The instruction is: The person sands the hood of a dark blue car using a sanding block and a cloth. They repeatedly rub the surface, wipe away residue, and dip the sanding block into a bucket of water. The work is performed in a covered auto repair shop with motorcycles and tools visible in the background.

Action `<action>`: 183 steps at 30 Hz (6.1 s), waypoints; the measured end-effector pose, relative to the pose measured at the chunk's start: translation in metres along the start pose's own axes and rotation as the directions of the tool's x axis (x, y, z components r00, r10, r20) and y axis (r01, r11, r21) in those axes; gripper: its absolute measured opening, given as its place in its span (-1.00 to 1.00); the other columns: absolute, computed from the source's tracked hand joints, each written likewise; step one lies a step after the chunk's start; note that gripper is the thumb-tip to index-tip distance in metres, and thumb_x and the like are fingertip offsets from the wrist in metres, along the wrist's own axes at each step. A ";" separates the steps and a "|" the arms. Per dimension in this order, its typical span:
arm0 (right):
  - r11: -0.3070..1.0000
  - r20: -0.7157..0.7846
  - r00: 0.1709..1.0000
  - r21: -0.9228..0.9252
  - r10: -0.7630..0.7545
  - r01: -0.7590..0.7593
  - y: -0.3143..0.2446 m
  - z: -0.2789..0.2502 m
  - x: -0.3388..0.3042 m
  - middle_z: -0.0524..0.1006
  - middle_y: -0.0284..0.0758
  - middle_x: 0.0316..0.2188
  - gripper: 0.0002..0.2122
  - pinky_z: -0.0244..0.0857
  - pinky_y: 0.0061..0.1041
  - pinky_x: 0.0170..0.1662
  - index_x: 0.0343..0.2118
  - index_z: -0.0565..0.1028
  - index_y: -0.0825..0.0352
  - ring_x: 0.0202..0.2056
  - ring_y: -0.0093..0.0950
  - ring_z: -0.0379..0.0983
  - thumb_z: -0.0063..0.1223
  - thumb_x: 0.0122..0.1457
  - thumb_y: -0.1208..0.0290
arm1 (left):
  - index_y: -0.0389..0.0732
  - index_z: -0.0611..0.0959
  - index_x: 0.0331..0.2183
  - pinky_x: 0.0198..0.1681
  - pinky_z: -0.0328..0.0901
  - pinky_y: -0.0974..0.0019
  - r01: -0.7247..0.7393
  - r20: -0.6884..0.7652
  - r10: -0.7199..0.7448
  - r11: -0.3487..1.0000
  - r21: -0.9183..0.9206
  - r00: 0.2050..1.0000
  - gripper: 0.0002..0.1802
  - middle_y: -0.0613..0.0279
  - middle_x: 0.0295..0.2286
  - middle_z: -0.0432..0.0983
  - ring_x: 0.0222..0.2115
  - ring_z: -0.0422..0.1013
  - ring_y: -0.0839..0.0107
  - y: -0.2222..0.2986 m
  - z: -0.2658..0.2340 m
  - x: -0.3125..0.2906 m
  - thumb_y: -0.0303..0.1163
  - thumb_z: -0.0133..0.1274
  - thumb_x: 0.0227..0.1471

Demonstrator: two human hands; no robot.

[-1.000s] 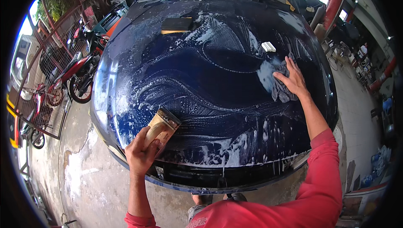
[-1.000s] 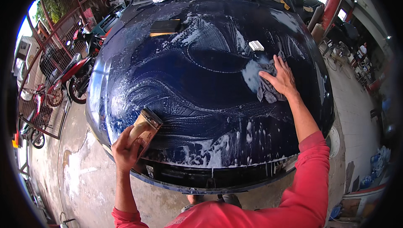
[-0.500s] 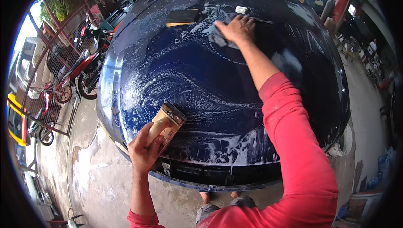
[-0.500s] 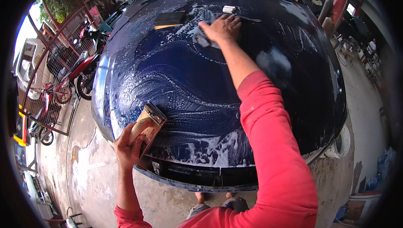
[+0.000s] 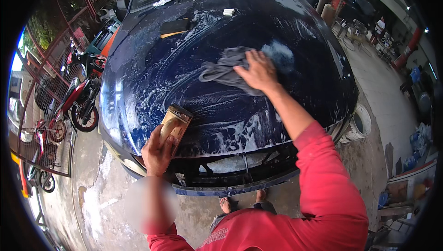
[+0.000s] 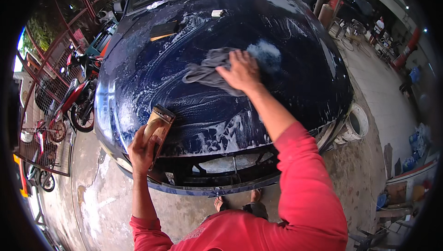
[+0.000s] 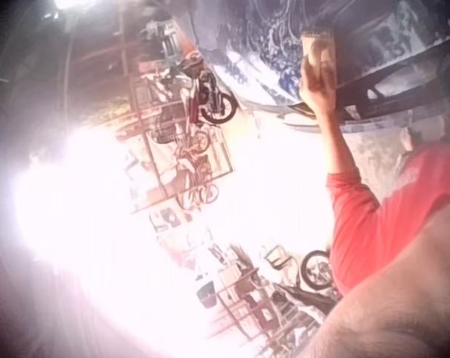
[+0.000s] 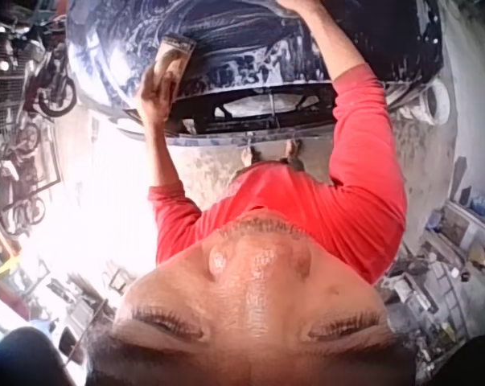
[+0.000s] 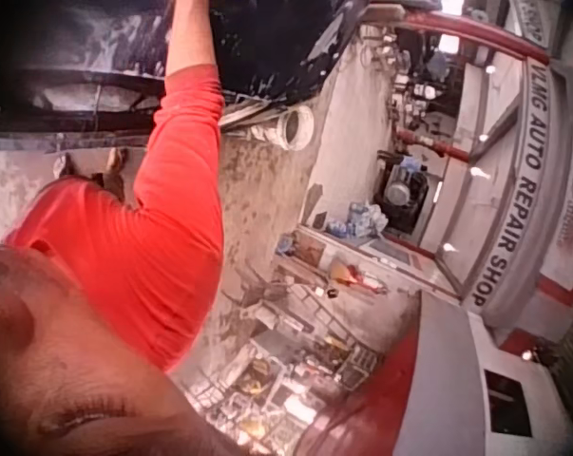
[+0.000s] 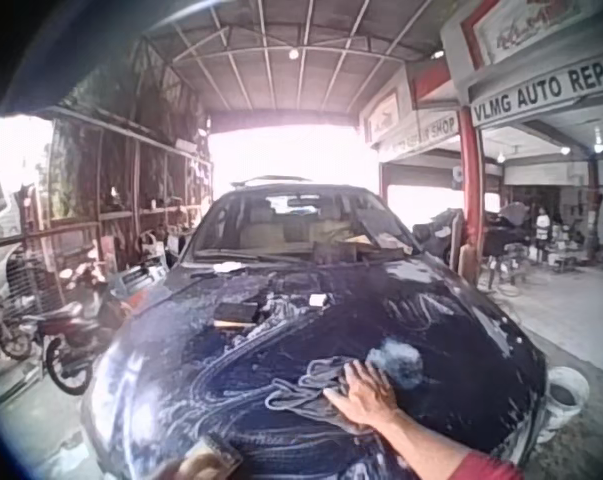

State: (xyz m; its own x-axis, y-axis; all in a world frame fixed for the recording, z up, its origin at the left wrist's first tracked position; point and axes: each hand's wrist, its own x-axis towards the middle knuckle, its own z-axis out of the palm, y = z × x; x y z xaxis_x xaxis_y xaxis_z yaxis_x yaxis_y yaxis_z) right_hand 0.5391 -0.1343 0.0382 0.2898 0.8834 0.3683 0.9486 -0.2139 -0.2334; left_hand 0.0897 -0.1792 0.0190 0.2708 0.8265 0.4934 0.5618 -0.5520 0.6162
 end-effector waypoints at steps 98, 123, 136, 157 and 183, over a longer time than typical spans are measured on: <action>0.926 0.249 0.900 -0.025 -0.358 0.376 -0.038 0.027 0.076 -0.11 -0.06 0.62 0.06 -0.40 -0.01 0.62 0.57 -0.03 0.43 0.62 -0.13 -0.30 -0.36 0.36 -0.53 | -0.16 0.73 -0.10 -0.27 0.48 -0.06 0.352 -0.368 -0.266 0.916 0.190 0.891 -0.58 -0.15 -0.37 0.71 -0.31 0.65 -0.19 0.023 0.047 0.023 0.02 0.22 0.31; 0.933 0.162 0.931 -0.106 -0.326 0.345 0.099 -0.060 -0.213 -0.01 -0.22 0.62 -0.19 -0.27 -0.09 0.62 0.56 0.12 0.29 0.62 -0.19 -0.19 -0.06 0.45 -0.19 | -0.28 0.68 -0.12 -0.22 0.43 -0.07 0.298 -0.102 -0.285 0.945 0.136 0.953 -0.52 -0.21 -0.38 0.67 -0.31 0.63 -0.18 0.037 0.027 0.025 0.01 0.09 0.40; 0.982 0.033 0.987 -0.109 0.156 -0.152 0.331 -0.085 -0.043 -0.15 -0.41 0.65 -0.06 -0.27 0.47 0.50 0.55 0.18 -0.18 0.58 -0.11 -0.06 0.24 0.13 -0.39 | -0.17 0.60 0.22 -0.05 0.50 -0.12 -0.107 0.009 0.107 0.990 0.094 0.994 -0.46 -0.31 -0.19 0.69 -0.15 0.63 -0.27 0.172 0.227 0.163 -0.05 0.01 0.40; 1.000 -0.004 1.000 0.007 -0.006 0.006 0.440 -0.090 0.018 -0.06 -0.30 0.63 0.08 -0.20 0.30 0.56 0.52 0.22 -0.31 0.58 -0.09 -0.04 0.27 -0.12 -0.60 | -0.18 0.61 0.26 0.23 0.44 0.10 -0.161 0.047 0.154 0.958 0.239 0.987 -0.44 -0.03 0.21 0.57 0.19 0.54 0.02 0.187 0.311 0.322 -0.04 0.04 0.42; 0.996 -0.076 0.994 -0.030 -0.081 0.079 0.447 -0.082 0.016 0.00 -0.22 0.61 -0.05 -0.12 0.32 0.52 0.54 0.18 -0.23 0.57 -0.07 -0.02 0.07 0.12 -0.56 | -0.09 0.63 0.22 0.13 0.49 0.03 -0.440 0.142 0.417 0.851 0.288 0.898 -0.54 -0.14 -0.02 0.69 0.03 0.63 -0.08 0.198 0.282 0.229 -0.13 0.02 0.43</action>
State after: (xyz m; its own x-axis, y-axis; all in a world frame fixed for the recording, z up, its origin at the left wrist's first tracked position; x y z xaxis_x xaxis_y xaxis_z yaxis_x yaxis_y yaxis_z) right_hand 0.9784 -0.2500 0.0133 0.2210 0.8634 0.4535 0.9719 -0.1559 -0.1766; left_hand 0.4833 -0.0683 0.0812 0.5881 0.5278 0.6129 0.5836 -0.8015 0.1303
